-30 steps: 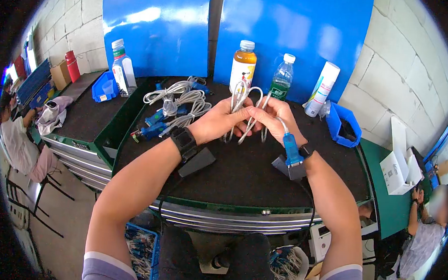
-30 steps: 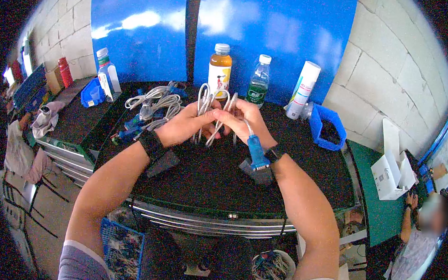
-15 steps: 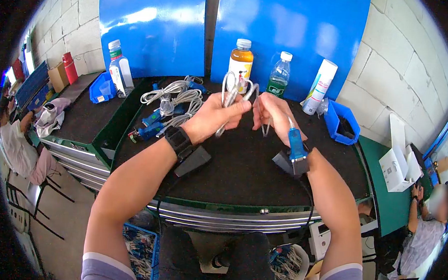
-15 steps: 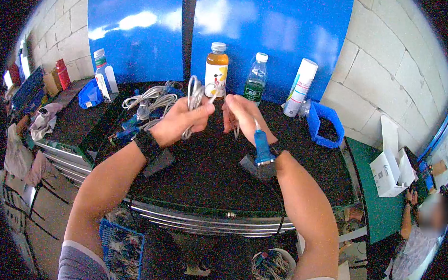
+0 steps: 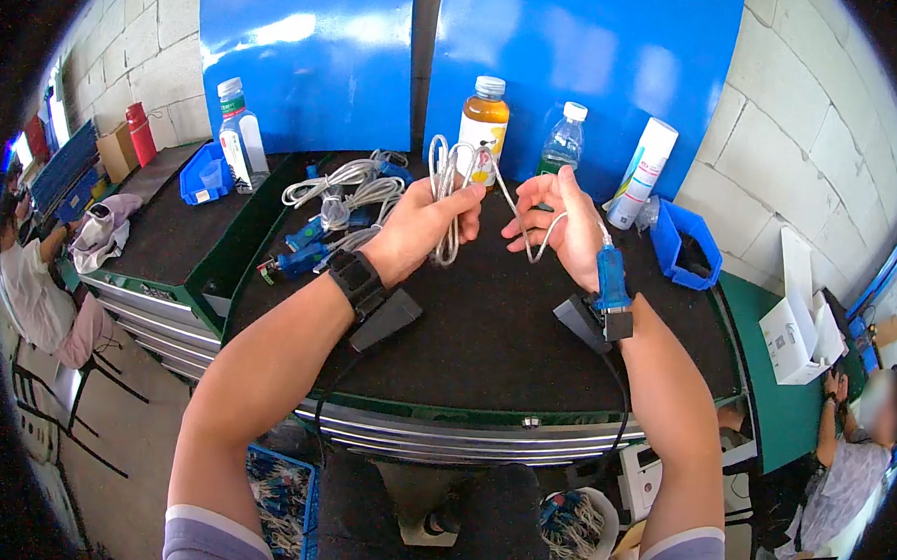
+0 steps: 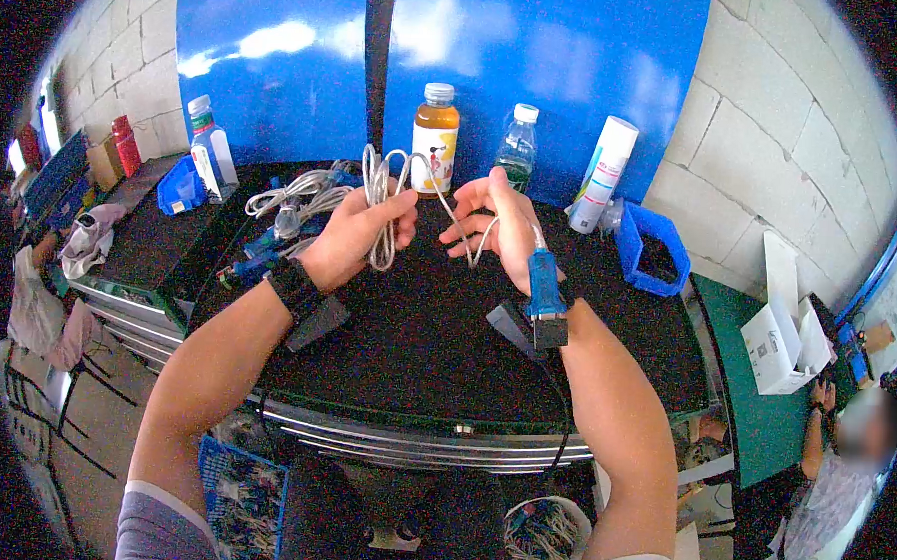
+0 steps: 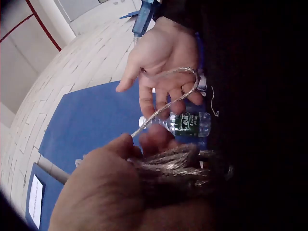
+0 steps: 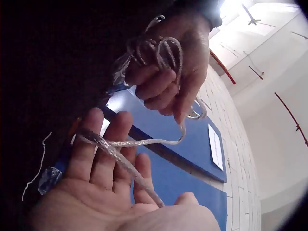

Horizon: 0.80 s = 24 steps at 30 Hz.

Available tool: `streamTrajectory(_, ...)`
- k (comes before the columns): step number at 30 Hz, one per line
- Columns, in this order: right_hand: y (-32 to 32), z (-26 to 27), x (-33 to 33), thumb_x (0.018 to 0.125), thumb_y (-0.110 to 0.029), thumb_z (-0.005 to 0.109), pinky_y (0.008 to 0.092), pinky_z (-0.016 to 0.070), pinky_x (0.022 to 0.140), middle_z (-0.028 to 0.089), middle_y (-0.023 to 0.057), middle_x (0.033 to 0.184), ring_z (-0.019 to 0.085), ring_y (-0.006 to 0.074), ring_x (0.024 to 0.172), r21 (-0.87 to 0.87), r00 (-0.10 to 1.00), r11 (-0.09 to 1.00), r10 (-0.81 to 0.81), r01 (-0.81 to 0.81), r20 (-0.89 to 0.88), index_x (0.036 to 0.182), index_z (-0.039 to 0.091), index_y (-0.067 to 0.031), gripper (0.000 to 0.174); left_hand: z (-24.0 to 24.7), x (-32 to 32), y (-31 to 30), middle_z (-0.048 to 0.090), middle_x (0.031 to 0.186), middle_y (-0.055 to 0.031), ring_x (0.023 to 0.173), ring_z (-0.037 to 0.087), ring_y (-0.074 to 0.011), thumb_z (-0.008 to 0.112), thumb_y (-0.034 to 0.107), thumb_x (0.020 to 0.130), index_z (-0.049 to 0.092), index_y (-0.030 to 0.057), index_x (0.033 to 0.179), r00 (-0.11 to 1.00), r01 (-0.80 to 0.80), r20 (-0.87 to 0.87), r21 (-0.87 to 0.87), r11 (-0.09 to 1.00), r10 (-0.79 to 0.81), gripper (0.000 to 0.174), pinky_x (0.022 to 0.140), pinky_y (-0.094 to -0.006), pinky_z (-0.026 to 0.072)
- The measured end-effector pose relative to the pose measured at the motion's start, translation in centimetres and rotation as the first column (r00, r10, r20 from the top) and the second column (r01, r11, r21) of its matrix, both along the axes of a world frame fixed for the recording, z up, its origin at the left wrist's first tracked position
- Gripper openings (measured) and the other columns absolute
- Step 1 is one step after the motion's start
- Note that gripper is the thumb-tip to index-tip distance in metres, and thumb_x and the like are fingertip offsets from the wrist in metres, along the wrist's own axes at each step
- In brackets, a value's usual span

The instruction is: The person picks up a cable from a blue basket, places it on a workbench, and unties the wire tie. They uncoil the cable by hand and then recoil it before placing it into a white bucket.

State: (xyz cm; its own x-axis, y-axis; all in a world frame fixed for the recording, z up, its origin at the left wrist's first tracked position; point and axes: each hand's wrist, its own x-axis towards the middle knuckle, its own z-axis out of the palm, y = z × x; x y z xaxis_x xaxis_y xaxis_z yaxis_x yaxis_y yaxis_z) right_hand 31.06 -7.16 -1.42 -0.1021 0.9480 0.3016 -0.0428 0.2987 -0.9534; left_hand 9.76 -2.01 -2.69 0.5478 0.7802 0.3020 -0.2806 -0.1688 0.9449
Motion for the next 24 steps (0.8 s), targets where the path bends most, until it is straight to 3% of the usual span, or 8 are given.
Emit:
streamTrajectory(2, 0.1, -0.1, 0.1, 0.101, -0.063, 0.029, 0.0372, 0.0593, 0.066, 0.059, 0.0101, 0.084, 0.068, 0.0240, 0.075, 0.028, 1.000, 1.000, -0.003, 0.004, -0.017, 0.108, 0.057, 0.0005, 0.070, 0.1, 0.0, -0.2, 0.063, 0.080, -0.0032, 0.070, 0.061, -0.0130, 0.055, 0.026, 0.102, 0.057, 0.0054, 0.099, 0.998, 0.007, -0.065, 0.032, 0.999, -0.005, 0.020, 0.062, -0.0264, 0.0496)
streamTrajectory(5, 0.7, -0.5, 0.4, 0.100, -0.066, 0.026, 0.0348, 0.0574, 0.068, 0.057, 0.0070, 0.082, 0.065, 0.0197, 0.078, 0.041, 1.000, 0.999, 0.007, -0.008, 0.014, 0.110, 0.058, -0.0012, 0.073, 0.0, 0.1, -0.4, 0.067, 0.116, -0.0167, 0.105, 0.067, -0.0253, 0.053, 0.026, 0.102, 0.055, -0.0006, 0.123, 0.986, 0.158, -0.050, -0.041, 0.987, -0.160, 0.034, 0.087, -0.0367, 0.0562)
streamTrajectory(11, 0.5, -0.6, -0.2, 0.099, -0.069, 0.020, 0.0330, 0.0497, 0.085, 0.060, 0.0063, 0.103, 0.058, 0.0155, 0.095, 0.070, 0.993, 0.998, -0.006, -0.002, 0.121, 0.126, 0.057, -0.0042, 0.079, -0.6, 0.2, 0.0, 0.062, 0.123, -0.0168, 0.116, 0.061, -0.0273, 0.051, 0.023, 0.102, 0.051, -0.0013, 0.130, 0.976, 0.218, -0.021, -0.021, 0.976, -0.219, 0.037, 0.096, -0.0409, 0.0529)
streamTrajectory(16, -0.9, 0.1, -2.2, 0.099, -0.068, 0.018, 0.0385, 0.0382, 0.106, 0.058, 0.0117, 0.129, 0.052, 0.0215, 0.122, 0.090, 0.986, 0.993, 0.063, -0.078, 0.156, 0.136, 0.052, -0.0062, 0.080, 0.0, 0.4, -1.0, 0.062, 0.125, -0.0161, 0.118, 0.060, -0.0265, 0.050, 0.019, 0.101, 0.048, -0.0018, 0.134, 0.969, 0.238, -0.053, -0.027, 0.971, -0.239, 0.038, 0.101, -0.0418, 0.0497)
streamTrajectory(18, -0.6, -0.4, -2.1, 0.100, -0.066, 0.020, 0.0370, 0.0426, 0.103, 0.057, 0.0108, 0.132, 0.054, 0.0209, 0.121, 0.101, 0.979, 0.985, 0.123, -0.141, 0.165, 0.138, 0.050, -0.0071, 0.077, -0.1, 0.6, -0.8, 0.063, 0.124, -0.0158, 0.116, 0.062, -0.0253, 0.051, 0.019, 0.101, 0.048, -0.0016, 0.134, 0.929, 0.358, -0.089, -0.035, 0.933, -0.360, 0.038, 0.102, -0.0400, 0.0491)
streamTrajectory(20, -1.5, -0.3, -2.8, 0.101, -0.064, 0.024, 0.0335, 0.0485, 0.096, 0.059, 0.0093, 0.129, 0.060, 0.0190, 0.112, -0.059, 0.981, 0.983, 0.177, -0.173, 0.076, 0.141, 0.047, -0.0080, 0.072, -0.3, 0.9, -1.1, 0.063, 0.124, -0.0161, 0.115, 0.062, -0.0244, 0.054, 0.018, 0.100, 0.049, -0.0011, 0.133, 0.929, 0.356, -0.092, -0.053, 0.933, -0.360, 0.038, 0.103, -0.0388, 0.0487)
streamTrajectory(21, -1.7, -0.4, -2.9, 0.102, -0.063, 0.026, 0.0296, 0.0516, 0.088, 0.060, 0.0085, 0.125, 0.062, 0.0162, 0.104, -0.028, 0.980, 0.986, 0.168, -0.166, 0.109, 0.142, 0.044, -0.0079, 0.070, -0.5, 1.0, -1.0, 0.064, 0.122, -0.0159, 0.114, 0.063, -0.0240, 0.055, 0.018, 0.100, 0.051, -0.0010, 0.131, 0.912, 0.398, -0.094, -0.031, 0.917, -0.399, 0.037, 0.102, -0.0385, 0.0490)
streamTrajectory(24, -1.5, -0.4, -2.3, 0.102, -0.062, 0.027, 0.0295, 0.0497, 0.089, 0.059, 0.0090, 0.123, 0.060, 0.0153, 0.106, -0.030, 0.964, 0.989, 0.149, -0.146, 0.219, 0.143, 0.043, -0.0063, 0.071, -0.2, 1.0, -1.5, 0.067, 0.111, -0.0133, 0.103, 0.067, -0.0218, 0.059, 0.021, 0.099, 0.054, -0.0002, 0.124, 0.901, 0.420, -0.129, 0.035, 0.907, -0.413, 0.033, 0.093, -0.0353, 0.0532)
